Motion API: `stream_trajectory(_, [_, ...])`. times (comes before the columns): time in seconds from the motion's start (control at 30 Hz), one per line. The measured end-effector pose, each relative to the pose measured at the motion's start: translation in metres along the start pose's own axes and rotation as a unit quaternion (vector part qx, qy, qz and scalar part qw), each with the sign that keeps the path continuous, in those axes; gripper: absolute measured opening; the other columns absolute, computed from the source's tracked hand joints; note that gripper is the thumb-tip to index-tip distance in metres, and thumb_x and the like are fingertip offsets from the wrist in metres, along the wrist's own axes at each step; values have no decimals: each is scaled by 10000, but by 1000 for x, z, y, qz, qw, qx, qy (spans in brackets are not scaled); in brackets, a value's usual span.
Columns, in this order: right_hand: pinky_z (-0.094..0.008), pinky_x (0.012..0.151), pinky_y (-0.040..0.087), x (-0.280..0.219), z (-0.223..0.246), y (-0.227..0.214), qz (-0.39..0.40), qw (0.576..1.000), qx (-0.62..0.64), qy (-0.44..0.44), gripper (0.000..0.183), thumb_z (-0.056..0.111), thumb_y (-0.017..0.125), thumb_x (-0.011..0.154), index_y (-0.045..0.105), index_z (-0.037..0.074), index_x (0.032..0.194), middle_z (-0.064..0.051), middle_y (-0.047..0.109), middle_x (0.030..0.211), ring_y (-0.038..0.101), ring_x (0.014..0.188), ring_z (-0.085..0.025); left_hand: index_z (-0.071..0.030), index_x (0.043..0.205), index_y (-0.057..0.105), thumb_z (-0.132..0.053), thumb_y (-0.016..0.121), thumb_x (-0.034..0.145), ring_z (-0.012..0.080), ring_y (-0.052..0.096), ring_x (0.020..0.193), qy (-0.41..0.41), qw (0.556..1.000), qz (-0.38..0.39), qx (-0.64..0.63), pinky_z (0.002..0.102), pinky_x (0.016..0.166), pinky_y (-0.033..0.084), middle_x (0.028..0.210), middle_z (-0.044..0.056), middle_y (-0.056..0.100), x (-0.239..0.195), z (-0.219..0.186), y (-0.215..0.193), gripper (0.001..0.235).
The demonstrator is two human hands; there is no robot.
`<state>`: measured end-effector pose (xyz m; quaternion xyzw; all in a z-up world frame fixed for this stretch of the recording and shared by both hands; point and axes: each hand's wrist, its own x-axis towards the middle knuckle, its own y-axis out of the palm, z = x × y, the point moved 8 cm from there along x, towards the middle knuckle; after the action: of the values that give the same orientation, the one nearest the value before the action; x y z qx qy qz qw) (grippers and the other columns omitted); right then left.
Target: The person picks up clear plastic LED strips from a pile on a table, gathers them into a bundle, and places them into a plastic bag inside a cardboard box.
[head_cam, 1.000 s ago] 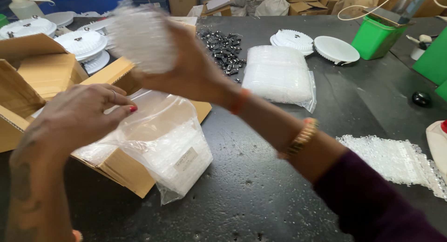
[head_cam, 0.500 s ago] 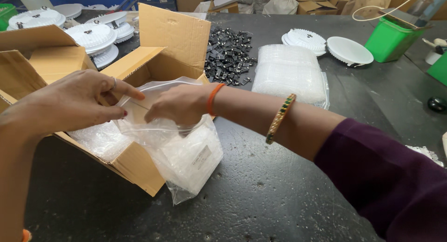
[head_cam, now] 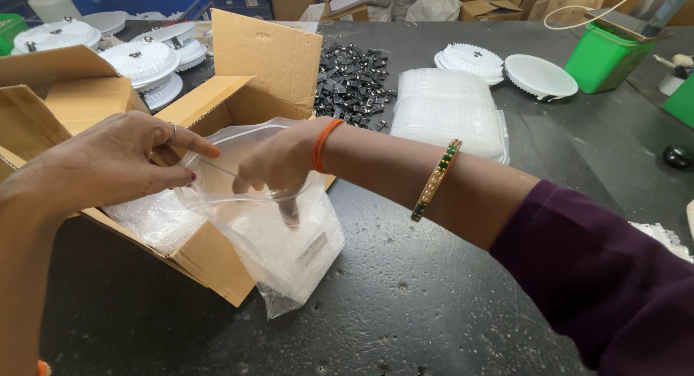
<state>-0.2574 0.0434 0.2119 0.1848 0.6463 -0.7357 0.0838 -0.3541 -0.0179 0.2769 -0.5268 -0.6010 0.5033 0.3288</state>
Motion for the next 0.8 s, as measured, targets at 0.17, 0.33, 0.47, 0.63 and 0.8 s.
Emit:
stream_trajectory(0.17, [-493, 999, 519, 1, -15, 17, -53, 991, -68, 107, 392, 141, 600, 901, 719, 196, 1270, -101, 705, 1298, 643, 1235, -340, -239, 1340, 769, -94, 720, 900, 187, 666, 660, 28, 1000, -7, 3, 363, 625, 550, 812, 114, 738, 3, -1, 3, 467])
stream_trajectory(0.33, [-487, 988, 472, 19, -37, 21, -50, 987, 44, 146, 380, 299, 482, 957, 696, 163, 1239, -101, 669, 1307, 608, 1218, -313, -134, 1283, 781, -53, 697, 872, 165, 654, 659, 28, 999, -33, -24, 344, 622, 532, 796, 116, 714, 3, -7, 1, 428])
stream_trajectory(0.47, [-465, 982, 521, 36, -65, 31, -115, 964, 68, 228, 424, 258, 405, 984, 732, 130, 1222, -113, 689, 1311, 685, 1165, -325, -162, 1315, 767, -53, 685, 867, 153, 683, 642, 40, 998, -49, -16, 328, 621, 547, 780, 100, 723, -2, -14, 2, 469])
stream_trajectory(0.63, [-459, 947, 532, 66, -59, 42, -44, 975, -85, 199, 356, 145, 523, 944, 699, 128, 1253, -108, 680, 1296, 653, 1159, -333, -150, 1301, 772, -47, 664, 863, 153, 686, 631, 52, 997, -47, -25, 326, 615, 550, 763, 88, 732, -3, -21, 4, 462])
stream_trajectory(0.8, [-459, 846, 547, 45, -43, 12, -103, 981, -78, 144, 246, 113, 573, 922, 711, 101, 1125, -124, 712, 1162, 687, 1058, -329, -172, 1286, 766, -76, 681, 881, 175, 655, 605, 44, 998, -49, -16, 354, 601, 535, 753, 108, 722, -4, -21, 2, 425])
